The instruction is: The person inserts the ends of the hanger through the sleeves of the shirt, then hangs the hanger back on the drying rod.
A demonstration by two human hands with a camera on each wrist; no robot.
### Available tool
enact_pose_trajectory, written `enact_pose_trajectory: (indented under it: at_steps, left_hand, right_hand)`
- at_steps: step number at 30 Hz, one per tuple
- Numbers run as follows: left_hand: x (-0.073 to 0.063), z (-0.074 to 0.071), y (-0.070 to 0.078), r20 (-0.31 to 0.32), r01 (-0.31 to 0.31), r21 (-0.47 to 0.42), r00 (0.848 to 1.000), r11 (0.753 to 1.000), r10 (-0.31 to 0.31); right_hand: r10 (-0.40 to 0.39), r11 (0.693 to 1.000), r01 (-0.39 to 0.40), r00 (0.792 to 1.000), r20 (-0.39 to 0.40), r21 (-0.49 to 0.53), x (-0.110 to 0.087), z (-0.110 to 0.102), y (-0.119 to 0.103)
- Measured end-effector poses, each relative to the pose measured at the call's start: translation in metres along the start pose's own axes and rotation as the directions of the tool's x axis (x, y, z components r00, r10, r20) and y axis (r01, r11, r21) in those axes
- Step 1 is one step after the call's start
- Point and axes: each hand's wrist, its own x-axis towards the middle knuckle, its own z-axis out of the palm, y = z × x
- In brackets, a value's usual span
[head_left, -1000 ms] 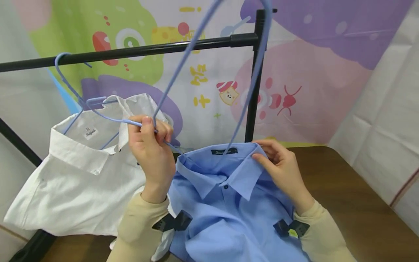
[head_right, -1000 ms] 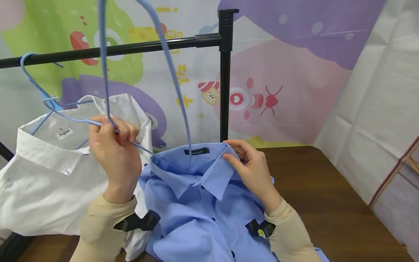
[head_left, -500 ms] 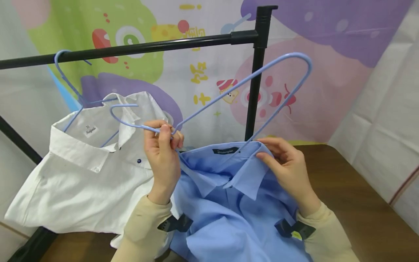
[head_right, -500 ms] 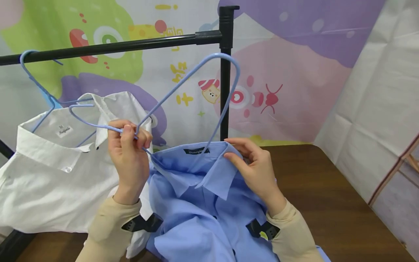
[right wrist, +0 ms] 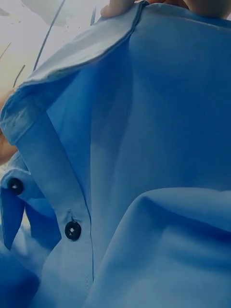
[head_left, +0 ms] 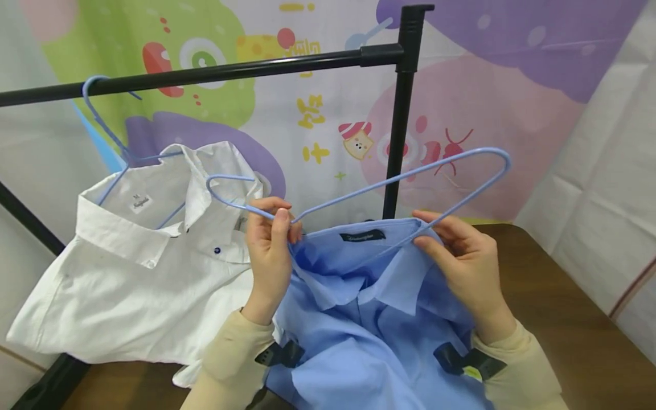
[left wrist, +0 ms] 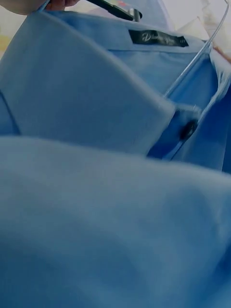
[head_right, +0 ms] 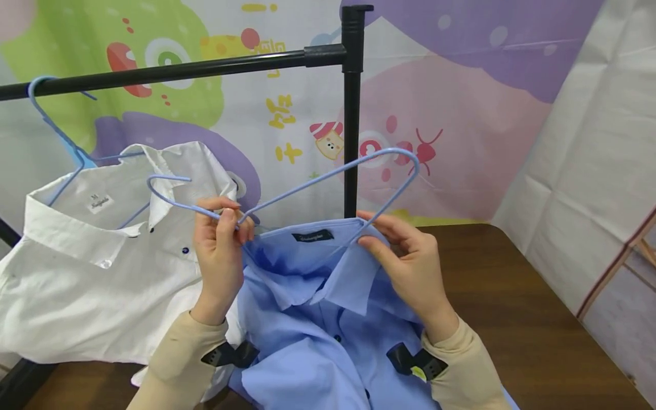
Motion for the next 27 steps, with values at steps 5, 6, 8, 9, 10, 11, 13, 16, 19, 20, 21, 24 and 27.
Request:
enact_pose_trajectory:
  at_steps: [5, 6, 8, 9, 10, 11, 13, 16, 19, 20, 21, 24, 27]
  left_hand:
    - [-0.003, -0.003, -0.003, 0.008, 0.022, 0.066, 1.000, 0.998, -0.022]
    - [-0.003, -0.004, -0.003, 0.010, 0.032, 0.065, 0.999, 0.997, -0.033]
    - [-0.005, -0.007, -0.005, 0.024, 0.061, 0.074, 0.998, 0.995, -0.063]
    - [-0.006, -0.009, -0.006, 0.037, 0.083, 0.087, 0.996, 0.993, -0.086]
    - [-0.007, -0.010, -0.008, 0.052, 0.109, 0.116, 0.992, 0.987, -0.115]
    - [-0.007, -0.013, -0.010, 0.072, 0.136, 0.152, 0.986, 0.979, -0.148]
    - [-0.009, -0.016, -0.013, 0.115, 0.182, 0.243, 0.970, 0.953, -0.215]
    - [-0.011, -0.021, -0.020, 0.176, 0.219, 0.400, 0.935, 0.890, -0.309]
    - [-0.013, -0.023, -0.024, 0.206, 0.216, 0.507, 0.909, 0.834, -0.361]
    - [-0.014, -0.023, -0.025, 0.210, 0.216, 0.533, 0.903, 0.818, -0.375]
    - [-0.015, -0.023, -0.025, 0.208, 0.214, 0.558, 0.899, 0.802, -0.384]
    - [-0.016, -0.023, -0.025, 0.191, 0.226, 0.584, 0.895, 0.780, -0.403]
    - [-0.017, -0.024, -0.024, 0.155, 0.250, 0.588, 0.898, 0.769, -0.411]
  right_hand:
    - [-0.010, 0.999, 0.010, 1.000, -0.008, 0.037, 0.001, -0.001, 0.000]
    - [-0.005, 0.999, 0.006, 1.000, -0.006, 0.031, 0.001, -0.001, 0.000]
    - [0.007, 1.000, -0.007, 1.000, -0.001, 0.024, 0.002, 0.000, 0.001]
    - [0.016, 1.000, -0.016, 1.000, 0.001, 0.006, 0.002, 0.000, 0.001]
    - [0.026, 1.000, -0.026, 1.000, 0.001, -0.017, 0.002, 0.001, 0.002]
    - [0.035, 0.999, -0.035, 0.999, 0.002, -0.033, 0.002, 0.001, 0.004]
    - [0.052, 0.997, -0.052, 0.999, -0.001, -0.059, 0.001, 0.001, 0.007]
    - [0.060, 0.995, -0.061, 0.998, -0.008, -0.080, 0.001, 0.001, 0.012]
    - [0.062, 0.996, -0.062, 0.998, -0.010, -0.070, 0.001, 0.000, 0.019]
    - [0.068, 0.995, -0.069, 0.998, -0.012, -0.066, 0.001, 0.000, 0.020]
    - [0.077, 0.994, -0.077, 0.997, -0.015, -0.071, 0.001, 0.000, 0.022]
    - [0.094, 0.985, -0.093, 0.996, -0.005, -0.144, 0.001, 0.000, 0.027]
    - [0.096, 0.967, -0.087, 0.995, 0.026, -0.240, 0.001, 0.001, 0.032]
